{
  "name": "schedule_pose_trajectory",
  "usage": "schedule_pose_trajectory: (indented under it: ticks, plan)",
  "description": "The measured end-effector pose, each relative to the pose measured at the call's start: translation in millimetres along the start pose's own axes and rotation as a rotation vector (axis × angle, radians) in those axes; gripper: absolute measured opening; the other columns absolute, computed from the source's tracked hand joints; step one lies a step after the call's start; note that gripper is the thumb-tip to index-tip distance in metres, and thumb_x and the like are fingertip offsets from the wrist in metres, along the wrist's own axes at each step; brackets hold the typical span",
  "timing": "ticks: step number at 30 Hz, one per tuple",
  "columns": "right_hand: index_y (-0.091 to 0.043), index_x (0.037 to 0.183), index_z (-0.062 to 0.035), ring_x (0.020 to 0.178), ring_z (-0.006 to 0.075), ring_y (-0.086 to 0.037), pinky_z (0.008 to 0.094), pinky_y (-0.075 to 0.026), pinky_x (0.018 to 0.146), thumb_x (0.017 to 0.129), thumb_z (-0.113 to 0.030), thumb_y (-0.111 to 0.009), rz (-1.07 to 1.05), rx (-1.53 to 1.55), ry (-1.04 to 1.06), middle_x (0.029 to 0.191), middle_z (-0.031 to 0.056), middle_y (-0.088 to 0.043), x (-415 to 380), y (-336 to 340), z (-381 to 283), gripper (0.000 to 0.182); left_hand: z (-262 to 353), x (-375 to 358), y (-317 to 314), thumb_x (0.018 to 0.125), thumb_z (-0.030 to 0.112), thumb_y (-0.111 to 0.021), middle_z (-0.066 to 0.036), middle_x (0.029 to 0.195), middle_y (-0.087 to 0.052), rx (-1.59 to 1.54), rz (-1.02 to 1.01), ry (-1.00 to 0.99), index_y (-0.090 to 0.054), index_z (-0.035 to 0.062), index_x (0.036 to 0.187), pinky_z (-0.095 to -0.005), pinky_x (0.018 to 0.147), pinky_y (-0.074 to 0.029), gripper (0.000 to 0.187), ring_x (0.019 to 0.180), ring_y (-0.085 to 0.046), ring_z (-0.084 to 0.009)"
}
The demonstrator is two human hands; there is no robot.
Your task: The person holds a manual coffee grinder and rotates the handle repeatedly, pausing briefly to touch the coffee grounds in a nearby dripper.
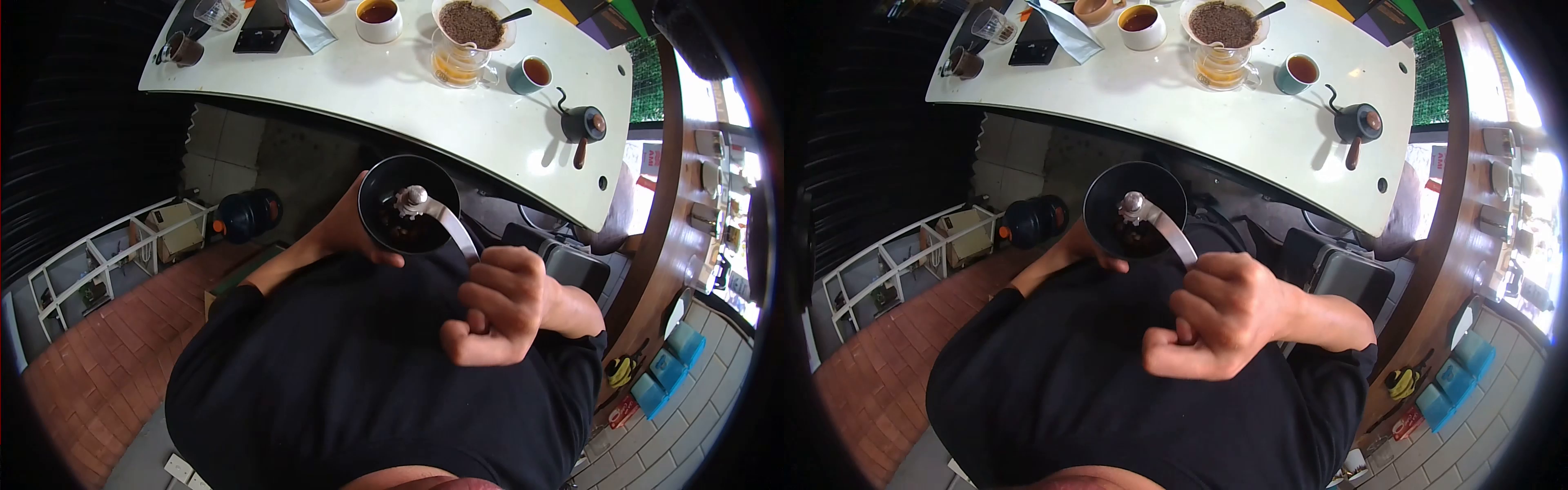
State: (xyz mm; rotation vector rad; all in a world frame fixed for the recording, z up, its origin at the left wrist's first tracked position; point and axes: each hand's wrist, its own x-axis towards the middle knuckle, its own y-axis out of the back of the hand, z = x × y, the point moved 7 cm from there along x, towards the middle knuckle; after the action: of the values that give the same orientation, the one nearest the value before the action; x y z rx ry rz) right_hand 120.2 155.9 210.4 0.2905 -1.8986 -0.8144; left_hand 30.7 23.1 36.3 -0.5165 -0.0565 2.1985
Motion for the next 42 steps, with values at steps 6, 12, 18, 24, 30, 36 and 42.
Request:
schedule_pose_trajectory:
  ticks: [6,12,18,24,30,36,42]
  plan:
    - [-0.038,0.063,-0.0166,0.041,0.0090,-0.024,0.0235,-0.018,0.041,0.055,-0.005,-0.050,0.027,0.037,0.028,0.054,-0.0052,-0.018,6.5,8.1,-15.9,0.019,8.6,-11.6,-6.3,0.037,0.043,-0.101,-0.008,0.120,-0.047,0.106,-0.067,0.163,-0.038,0.0008,0.132,-0.0350,0.098,-0.044,0.122,0.113,-0.049,-0.0183]
    - [-0.043,0.070,-0.0187,0.042,0.0084,-0.026,0.0236,-0.017,0.040,0.062,0.004,-0.039,0.036,0.023,0.078,0.055,-0.0044,-0.022,10.4,8.1,-23.5,0.025,17.7,-2.6,-8.3,0.040,0.041,-0.100,-0.008,0.124,-0.049,0.002,-0.034,0.083,-0.037,0.0013,0.135,-0.0358,0.100,-0.043,0.120,0.116,-0.050,-0.0185]
    - [-0.054,0.082,-0.0060,0.043,0.0177,-0.043,0.0318,-0.034,0.041,0.061,0.001,-0.054,0.125,-0.075,-0.396,0.057,0.0009,-0.040,-11.6,23.8,26.9,0.022,26.5,12.0,-1.7,0.045,0.040,-0.100,-0.008,0.128,-0.052,-0.106,-0.001,-0.002,-0.037,0.0020,0.137,-0.0366,0.103,-0.042,0.118,0.120,-0.051,-0.0187]
    - [-0.055,0.089,-0.0030,0.054,0.0289,-0.057,0.0393,-0.045,0.052,0.064,0.005,-0.050,-0.079,-0.088,-0.698,0.064,0.0098,-0.056,-51.9,29.6,82.2,0.027,13.2,16.3,3.0,0.052,0.041,-0.097,-0.009,0.125,-0.058,0.085,-0.060,-0.269,-0.044,0.0004,0.133,-0.0357,0.099,-0.047,0.105,0.115,-0.056,-0.0179]
    - [-0.054,0.089,-0.0040,0.049,0.0269,-0.053,0.0376,-0.042,0.047,0.060,0.003,-0.055,-0.100,-0.015,-0.564,0.059,0.0074,-0.048,-52.2,12.2,74.4,0.029,22.8,26.7,7.4,0.056,0.044,-0.094,-0.008,0.104,-0.069,0.020,0.111,-0.233,-0.060,-0.0013,0.117,-0.0315,0.086,-0.054,0.084,0.094,-0.067,-0.0156]
    - [-0.057,0.098,-0.0071,0.048,0.0213,-0.050,0.0361,-0.039,0.044,0.060,-0.002,-0.064,-0.224,-0.068,-0.426,0.060,0.0029,-0.041,-40.1,3.6,55.7,0.040,22.3,27.0,9.7,0.055,0.046,-0.094,-0.008,0.101,-0.072,0.107,0.137,-0.363,-0.063,-0.0022,0.113,-0.0325,0.086,-0.054,0.082,0.094,-0.068,-0.0150]
    - [-0.053,0.100,-0.0057,0.058,0.0315,-0.060,0.0415,-0.046,0.054,0.080,-0.003,-0.058,-0.244,-0.282,-0.793,0.067,0.0104,-0.059,-57.5,18.3,95.5,0.020,7.8,72.3,23.5,0.054,0.049,-0.093,-0.010,0.100,-0.071,0.176,0.353,-0.751,-0.063,-0.0012,0.112,-0.0340,0.086,-0.055,0.083,0.093,-0.069,-0.0190]
